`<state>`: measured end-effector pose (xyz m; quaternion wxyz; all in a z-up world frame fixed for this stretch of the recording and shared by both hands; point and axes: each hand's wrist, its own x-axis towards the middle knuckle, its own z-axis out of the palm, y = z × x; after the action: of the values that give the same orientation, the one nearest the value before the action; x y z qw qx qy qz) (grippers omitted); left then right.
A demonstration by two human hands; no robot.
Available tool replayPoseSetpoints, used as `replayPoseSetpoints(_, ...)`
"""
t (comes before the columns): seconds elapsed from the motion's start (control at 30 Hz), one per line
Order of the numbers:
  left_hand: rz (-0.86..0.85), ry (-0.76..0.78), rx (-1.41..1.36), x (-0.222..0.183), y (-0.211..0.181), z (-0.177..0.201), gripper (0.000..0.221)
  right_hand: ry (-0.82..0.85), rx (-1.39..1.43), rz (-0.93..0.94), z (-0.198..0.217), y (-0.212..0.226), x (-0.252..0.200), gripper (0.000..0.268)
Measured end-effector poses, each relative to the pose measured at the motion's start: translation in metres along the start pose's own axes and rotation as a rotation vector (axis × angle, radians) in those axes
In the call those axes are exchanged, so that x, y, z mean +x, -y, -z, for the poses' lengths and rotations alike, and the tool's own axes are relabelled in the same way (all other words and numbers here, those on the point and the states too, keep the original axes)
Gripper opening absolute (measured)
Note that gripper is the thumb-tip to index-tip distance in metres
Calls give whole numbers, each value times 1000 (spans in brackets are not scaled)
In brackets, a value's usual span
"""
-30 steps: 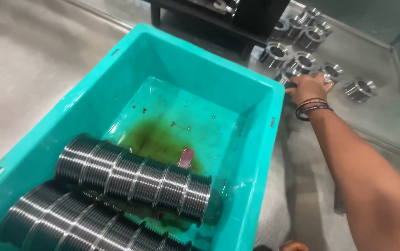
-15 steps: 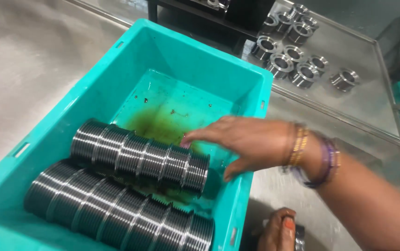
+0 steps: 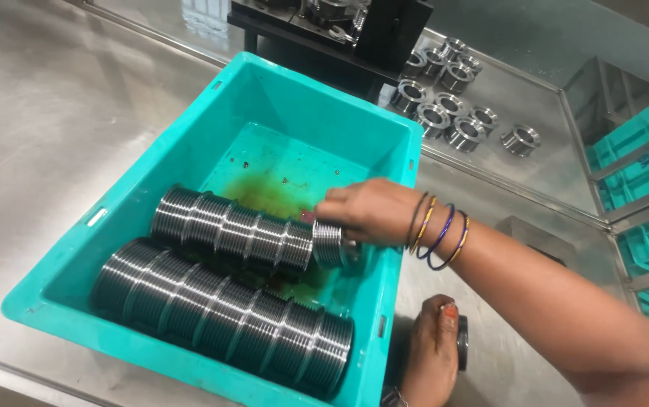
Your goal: Inspecting and fitting metal components onto a test jig and organizing them in bins.
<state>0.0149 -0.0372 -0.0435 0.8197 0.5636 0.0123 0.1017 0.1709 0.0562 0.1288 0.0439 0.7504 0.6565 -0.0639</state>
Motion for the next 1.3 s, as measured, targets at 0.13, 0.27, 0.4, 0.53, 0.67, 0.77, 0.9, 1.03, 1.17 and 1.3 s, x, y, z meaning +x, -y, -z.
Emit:
replayPoseSetpoints(0.13,-45,23,-26,1,3,3,54,-357,87,-194,37,6,-32,47)
replayPoseSetpoints(0.27,-78,41,17,-2,-9,7,57,-567,77,-350,65,29,-110,51)
replayPoseSetpoints(0.4,264,126,-60,-4,-41,11,62,-607,105,-571,41,57,-193,49)
replayPoseSetpoints(0.53,144,177,96,-9,-44,12,69,-570,450,-796,-34,84,-253,38)
replayPoseSetpoints(0.67,-38,206,139,-15,-46,13,73,-670,713,-827,-98,98,-282,36)
replayPoseSetpoints(0.77,4,231,263,-18,-59,12,78,-711,829,-862,-111,106,-276,42)
replayPoseSetpoints(0.9,-18,282,376,-20,-79,14,88,-756,809,-837,-121,107,-264,36)
replayPoseSetpoints(1.03,-64,273,430,-20,-84,15,95,-803,861,-853,-128,113,-252,35)
replayPoseSetpoints(1.17,-100,277,498,-21,-80,16,99,-810,907,-934,-138,117,-252,38)
replayPoseSetpoints(1.3,-159,307,478,-22,-84,14,101,-719,1243,-931,-136,122,-268,60)
